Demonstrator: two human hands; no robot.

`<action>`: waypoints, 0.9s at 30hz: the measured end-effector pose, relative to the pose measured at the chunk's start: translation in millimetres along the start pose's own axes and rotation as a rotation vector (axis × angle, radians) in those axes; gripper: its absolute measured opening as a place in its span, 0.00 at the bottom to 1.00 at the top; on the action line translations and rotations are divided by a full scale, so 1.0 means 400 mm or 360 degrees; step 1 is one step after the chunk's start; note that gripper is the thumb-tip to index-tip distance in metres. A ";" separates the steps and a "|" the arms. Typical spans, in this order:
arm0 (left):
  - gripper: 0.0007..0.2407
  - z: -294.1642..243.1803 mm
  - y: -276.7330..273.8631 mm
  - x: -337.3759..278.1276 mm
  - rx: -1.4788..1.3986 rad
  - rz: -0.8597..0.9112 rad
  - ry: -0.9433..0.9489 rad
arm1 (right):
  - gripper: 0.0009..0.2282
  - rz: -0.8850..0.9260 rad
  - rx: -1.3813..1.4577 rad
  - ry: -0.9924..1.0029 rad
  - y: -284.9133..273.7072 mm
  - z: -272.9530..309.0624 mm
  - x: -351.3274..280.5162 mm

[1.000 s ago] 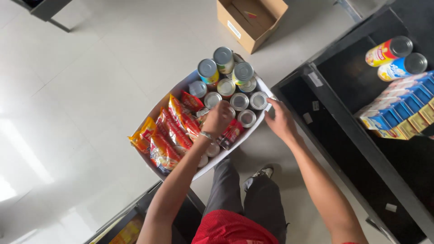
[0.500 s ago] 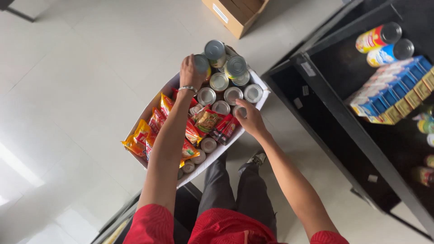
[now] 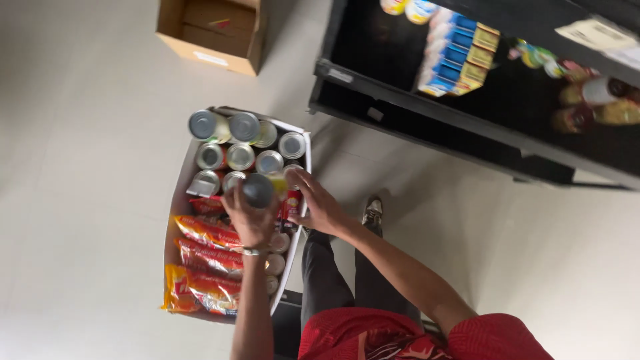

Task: Transferring canned goods and food packets from a container onto store shelves.

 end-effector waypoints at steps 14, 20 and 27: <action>0.37 -0.574 0.640 -0.234 -0.0987 0.1279 0.0329 | 0.41 -0.0444 0.0529 0.0544 -0.439 -0.514 -0.574; 0.37 -0.669 0.978 -0.419 -0.1284 0.1594 0.0034 | 0.43 -0.0463 0.0474 0.0394 -0.577 -0.779 -0.782; 0.36 -0.692 1.274 -0.480 -0.1245 0.1114 -0.0091 | 0.48 -0.0771 -0.0361 0.0419 -0.764 -0.858 -0.839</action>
Point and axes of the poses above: each hand's wrist, its own x-axis towards the middle knuckle, its own y-axis out of the palm, z = x × y, the point moved 7 cm from there along x, towards the middle knuckle, and after that the axes turned 14 degrees about -x, right-handed, at the moved point
